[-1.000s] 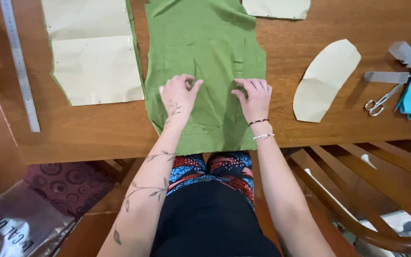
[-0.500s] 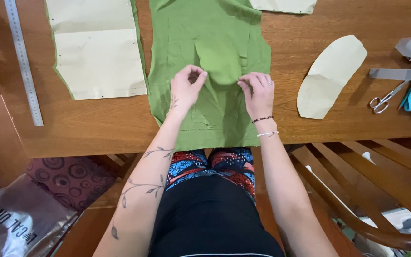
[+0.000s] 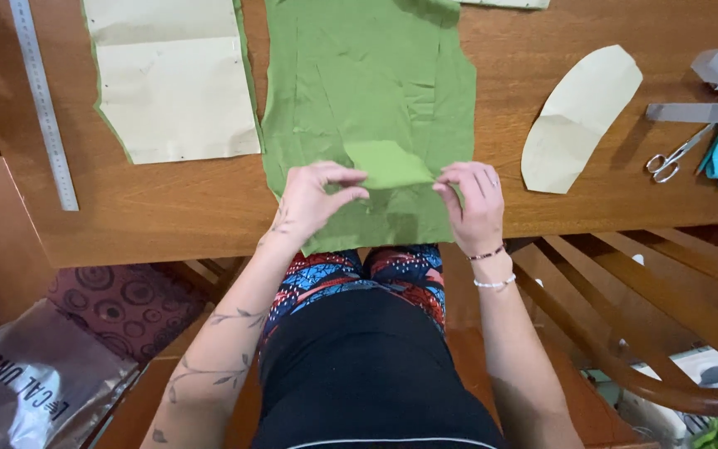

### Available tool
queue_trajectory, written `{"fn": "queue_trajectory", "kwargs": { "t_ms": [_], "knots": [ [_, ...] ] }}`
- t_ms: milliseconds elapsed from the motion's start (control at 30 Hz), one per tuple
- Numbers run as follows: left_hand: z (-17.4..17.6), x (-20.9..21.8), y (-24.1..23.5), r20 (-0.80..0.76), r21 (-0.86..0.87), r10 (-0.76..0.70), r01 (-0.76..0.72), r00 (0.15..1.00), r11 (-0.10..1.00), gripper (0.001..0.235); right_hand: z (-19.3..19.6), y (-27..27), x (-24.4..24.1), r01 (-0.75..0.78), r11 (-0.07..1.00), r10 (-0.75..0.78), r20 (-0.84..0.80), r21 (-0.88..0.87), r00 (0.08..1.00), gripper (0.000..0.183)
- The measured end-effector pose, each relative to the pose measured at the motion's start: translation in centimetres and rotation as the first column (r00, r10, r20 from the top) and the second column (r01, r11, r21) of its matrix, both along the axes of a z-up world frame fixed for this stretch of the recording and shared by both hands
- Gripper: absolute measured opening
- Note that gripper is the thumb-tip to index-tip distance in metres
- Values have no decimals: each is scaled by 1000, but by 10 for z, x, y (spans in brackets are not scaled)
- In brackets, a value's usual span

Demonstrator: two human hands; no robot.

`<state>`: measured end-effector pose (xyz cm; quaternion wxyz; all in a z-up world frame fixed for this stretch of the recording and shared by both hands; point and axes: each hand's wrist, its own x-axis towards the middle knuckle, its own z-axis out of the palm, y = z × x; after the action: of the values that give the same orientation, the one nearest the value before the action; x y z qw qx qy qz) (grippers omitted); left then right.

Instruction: Cutting green fabric according to paper patterns and organizing the resulting pieces on a wooden table.

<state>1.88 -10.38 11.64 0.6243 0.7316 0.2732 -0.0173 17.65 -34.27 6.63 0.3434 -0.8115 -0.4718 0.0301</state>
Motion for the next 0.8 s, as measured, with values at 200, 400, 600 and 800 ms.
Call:
{"fn": "queue_trajectory", "kwargs": {
  "t_ms": [200, 400, 600, 800],
  "knots": [
    [10, 15, 7, -79, 71, -156, 161, 985, 984, 10, -14, -8, -1, 51, 997, -60, -146, -62, 987, 30],
    [-86, 62, 19, -292, 206, -228, 293, 929, 934, 11, -89, 6, 38, 84, 962, -67, 74, -261, 995, 33],
    [-93, 89, 17, -463, 188, -156, 268, 873, 945, 21, -96, 23, 47, 177, 946, -147, 128, -272, 981, 25],
    [-94, 86, 16, -442, 195, -143, 250, 886, 948, 21, -88, 16, 45, 164, 954, -152, 66, -251, 986, 23]
  ]
}}
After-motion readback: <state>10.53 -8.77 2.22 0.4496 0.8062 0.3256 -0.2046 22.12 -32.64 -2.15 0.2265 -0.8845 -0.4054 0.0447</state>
